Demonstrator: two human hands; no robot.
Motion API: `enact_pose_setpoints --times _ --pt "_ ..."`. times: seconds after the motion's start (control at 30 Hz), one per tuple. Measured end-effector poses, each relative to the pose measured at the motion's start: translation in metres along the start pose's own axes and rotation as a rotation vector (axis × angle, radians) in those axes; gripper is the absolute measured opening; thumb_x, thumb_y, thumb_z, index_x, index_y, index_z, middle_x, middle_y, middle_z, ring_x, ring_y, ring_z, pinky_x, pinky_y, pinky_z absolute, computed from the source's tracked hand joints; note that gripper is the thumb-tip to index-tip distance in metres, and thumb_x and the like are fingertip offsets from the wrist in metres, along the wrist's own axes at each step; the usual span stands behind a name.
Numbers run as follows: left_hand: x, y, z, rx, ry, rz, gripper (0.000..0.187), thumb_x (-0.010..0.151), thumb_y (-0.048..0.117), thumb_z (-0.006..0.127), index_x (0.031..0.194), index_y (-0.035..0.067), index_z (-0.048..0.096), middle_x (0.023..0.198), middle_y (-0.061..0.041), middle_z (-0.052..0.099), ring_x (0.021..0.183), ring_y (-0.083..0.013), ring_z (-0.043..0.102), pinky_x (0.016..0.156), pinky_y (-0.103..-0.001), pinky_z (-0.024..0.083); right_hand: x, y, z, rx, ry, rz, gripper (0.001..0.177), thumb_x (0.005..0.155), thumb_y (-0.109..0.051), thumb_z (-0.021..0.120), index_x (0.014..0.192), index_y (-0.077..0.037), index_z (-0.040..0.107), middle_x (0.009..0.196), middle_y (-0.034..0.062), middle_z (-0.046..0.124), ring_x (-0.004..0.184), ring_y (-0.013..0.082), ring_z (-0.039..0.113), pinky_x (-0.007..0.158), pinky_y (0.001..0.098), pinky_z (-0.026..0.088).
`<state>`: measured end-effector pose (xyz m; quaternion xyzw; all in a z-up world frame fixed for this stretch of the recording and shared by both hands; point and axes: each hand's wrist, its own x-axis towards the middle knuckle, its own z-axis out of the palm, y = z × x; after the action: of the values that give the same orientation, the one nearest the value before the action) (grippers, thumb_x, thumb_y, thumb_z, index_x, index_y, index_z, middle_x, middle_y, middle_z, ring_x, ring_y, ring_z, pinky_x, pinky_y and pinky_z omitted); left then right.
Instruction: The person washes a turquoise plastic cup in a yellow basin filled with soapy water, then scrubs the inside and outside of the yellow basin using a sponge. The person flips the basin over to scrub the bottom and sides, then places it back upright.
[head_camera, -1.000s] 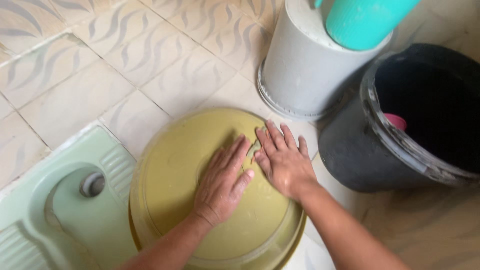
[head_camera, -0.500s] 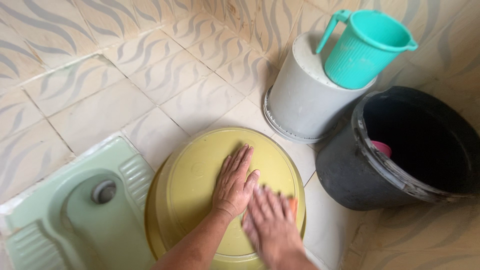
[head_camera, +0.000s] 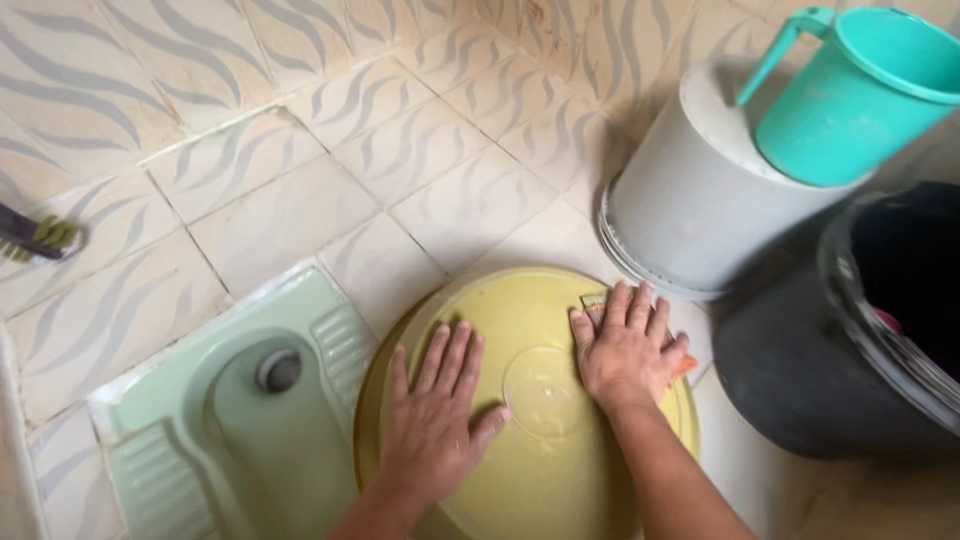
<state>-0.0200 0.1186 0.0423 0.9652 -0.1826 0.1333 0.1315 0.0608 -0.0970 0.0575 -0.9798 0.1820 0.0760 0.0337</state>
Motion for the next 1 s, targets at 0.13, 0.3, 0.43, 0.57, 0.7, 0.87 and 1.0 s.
enact_pose_setpoints --times 0.13,0.3,0.43,0.57,0.7,0.87,1.0 --pt "-0.01 -0.012 0.012 -0.102 0.052 0.006 0.087 0.096 0.059 0.049 0.159 0.004 0.022 0.168 -0.016 0.018 0.154 -0.0314 0.014 0.119 -0.062 0.007 0.027 -0.062 -0.006 -0.012 -0.085 -0.3 0.076 0.098 -0.065 0.015 0.163 -0.028 0.004 0.17 -0.0007 -0.005 0.155 0.0235 -0.005 0.122 0.0567 -0.005" --pt "-0.012 -0.015 0.011 -0.187 0.057 -0.026 0.091 0.099 0.06 0.047 0.16 -0.001 0.017 0.169 -0.019 0.016 0.157 -0.0336 0.013 0.121 -0.062 0.004 -0.028 -0.112 0.004 -0.223 -0.251 -0.816 0.082 0.093 -0.026 0.044 0.166 -0.042 0.01 0.177 -0.0067 -0.002 0.161 0.0234 -0.006 0.127 0.0541 -0.007" --pt "-0.011 -0.019 0.014 -0.024 0.107 0.015 0.093 0.096 0.065 0.044 0.158 0.001 0.016 0.167 -0.019 0.013 0.153 -0.0329 0.012 0.117 -0.063 0.003 -0.003 -0.105 -0.006 -0.105 -0.252 -0.811 0.068 0.099 -0.049 0.03 0.162 -0.036 0.009 0.171 -0.0016 -0.002 0.156 0.0255 -0.01 0.123 0.0544 -0.009" --pt "-0.005 -0.016 0.022 0.037 0.111 -0.021 0.093 0.095 0.068 0.041 0.158 0.004 0.016 0.166 -0.016 0.012 0.152 -0.0292 0.011 0.117 -0.063 0.003 0.038 -0.022 -0.017 -0.031 -0.078 -0.478 0.063 0.102 -0.058 0.019 0.161 -0.037 0.01 0.171 -0.0004 0.0 0.156 0.0224 -0.004 0.124 0.0504 -0.002" --pt "-0.006 -0.011 0.028 0.054 0.143 -0.041 0.092 0.095 0.068 0.039 0.158 0.004 0.017 0.167 -0.017 0.012 0.152 -0.029 0.012 0.117 -0.061 0.004 0.012 0.062 0.003 0.128 -0.06 -0.079 0.069 0.098 -0.063 0.021 0.163 -0.038 0.019 0.169 0.0021 0.021 0.152 0.0285 0.028 0.123 0.0456 0.026" --pt "-0.007 -0.011 0.025 0.018 0.122 -0.017 0.092 0.095 0.069 0.04 0.158 0.005 0.019 0.166 -0.017 0.015 0.152 -0.0303 0.013 0.117 -0.061 0.005 0.055 0.085 0.015 0.299 -0.123 0.094 0.068 0.105 -0.064 0.025 0.157 -0.024 0.045 0.154 0.0159 0.054 0.144 0.0382 0.047 0.12 0.0477 0.037" --pt "-0.008 -0.01 0.019 -0.017 0.086 -0.025 0.094 0.095 0.069 0.044 0.159 0.004 0.019 0.167 -0.017 0.015 0.153 -0.0306 0.013 0.118 -0.062 0.005 0.091 0.016 -0.01 0.22 -0.247 0.011 0.061 0.103 -0.056 0.022 0.152 -0.03 0.049 0.157 0.0103 0.048 0.146 0.0346 0.044 0.121 0.0583 0.031"
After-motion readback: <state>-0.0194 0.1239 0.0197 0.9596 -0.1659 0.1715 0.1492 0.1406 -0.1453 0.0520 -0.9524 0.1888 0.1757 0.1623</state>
